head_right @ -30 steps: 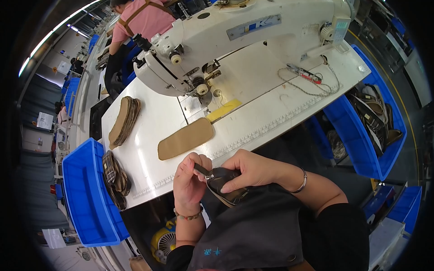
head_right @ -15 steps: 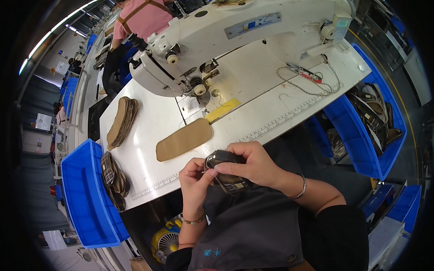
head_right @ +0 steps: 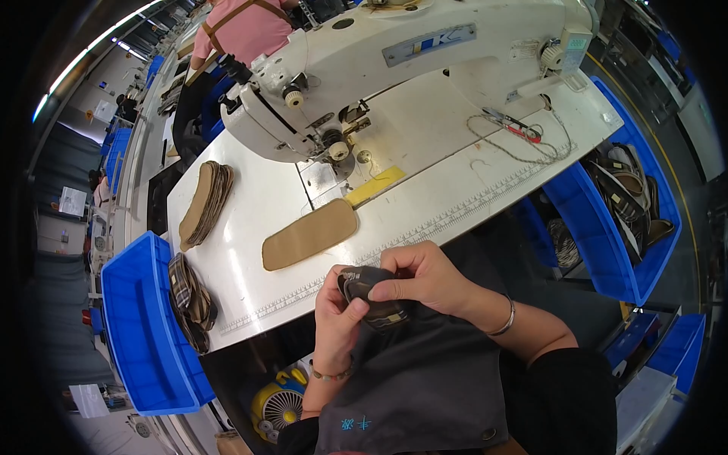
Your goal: Using an industrial sewing machine to stitch together patterned leather components of shoes.
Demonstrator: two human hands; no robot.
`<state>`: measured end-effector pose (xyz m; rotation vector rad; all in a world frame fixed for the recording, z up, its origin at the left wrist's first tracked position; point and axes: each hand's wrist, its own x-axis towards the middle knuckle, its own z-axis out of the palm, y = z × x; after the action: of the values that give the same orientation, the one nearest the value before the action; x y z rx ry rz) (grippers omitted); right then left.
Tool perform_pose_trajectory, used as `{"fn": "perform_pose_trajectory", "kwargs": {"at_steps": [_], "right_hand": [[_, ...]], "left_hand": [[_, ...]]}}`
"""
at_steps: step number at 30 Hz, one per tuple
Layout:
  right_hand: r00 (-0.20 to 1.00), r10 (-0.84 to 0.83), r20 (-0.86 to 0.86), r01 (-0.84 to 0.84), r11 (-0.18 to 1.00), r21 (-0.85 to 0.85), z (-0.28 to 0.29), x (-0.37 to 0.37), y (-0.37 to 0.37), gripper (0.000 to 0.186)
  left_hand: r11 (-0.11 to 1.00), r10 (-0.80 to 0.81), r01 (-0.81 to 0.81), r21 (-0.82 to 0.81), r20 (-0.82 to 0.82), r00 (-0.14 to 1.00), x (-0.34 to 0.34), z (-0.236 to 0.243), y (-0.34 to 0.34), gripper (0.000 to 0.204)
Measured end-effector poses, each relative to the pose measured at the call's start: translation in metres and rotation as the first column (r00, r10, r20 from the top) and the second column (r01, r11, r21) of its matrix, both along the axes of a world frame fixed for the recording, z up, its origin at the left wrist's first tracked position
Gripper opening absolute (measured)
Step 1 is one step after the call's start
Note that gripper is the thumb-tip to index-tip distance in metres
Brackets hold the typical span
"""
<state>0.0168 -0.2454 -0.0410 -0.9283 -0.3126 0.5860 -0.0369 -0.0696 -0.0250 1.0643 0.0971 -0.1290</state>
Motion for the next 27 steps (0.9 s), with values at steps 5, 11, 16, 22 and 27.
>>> {"fn": "perform_pose_trajectory", "kwargs": {"at_steps": [5,11,16,22,27], "right_hand": [[0.99,0.062,-0.123,-0.07,0.996,-0.064,0.003,0.001,0.002,0.019],[0.987,0.049,-0.153,-0.049,0.999,0.007,0.0,0.002,0.004,0.02],[0.996,-0.036,-0.076,0.031,0.997,-0.07,-0.006,0.001,0.005,0.021],[0.999,-0.038,-0.038,0.035,0.997,-0.069,0.003,0.0,0.006,0.021],[0.994,-0.055,-0.09,0.051,0.998,-0.047,0.001,-0.002,0.005,0.019]], "left_hand": [[0.992,-0.044,0.048,0.12,-0.033,0.998,-0.007,-0.005,0.006,0.023],[0.998,-0.052,0.058,0.035,-0.137,0.989,-0.006,-0.002,0.0,0.019],[0.992,-0.122,0.126,-0.002,-0.256,0.959,-0.007,-0.01,0.008,0.018],[0.99,-0.098,0.068,-0.122,-0.259,0.961,-0.012,-0.008,0.003,0.017],[0.966,-0.115,0.025,-0.257,-0.341,0.933,-0.013,-0.002,-0.003,0.016]]}}
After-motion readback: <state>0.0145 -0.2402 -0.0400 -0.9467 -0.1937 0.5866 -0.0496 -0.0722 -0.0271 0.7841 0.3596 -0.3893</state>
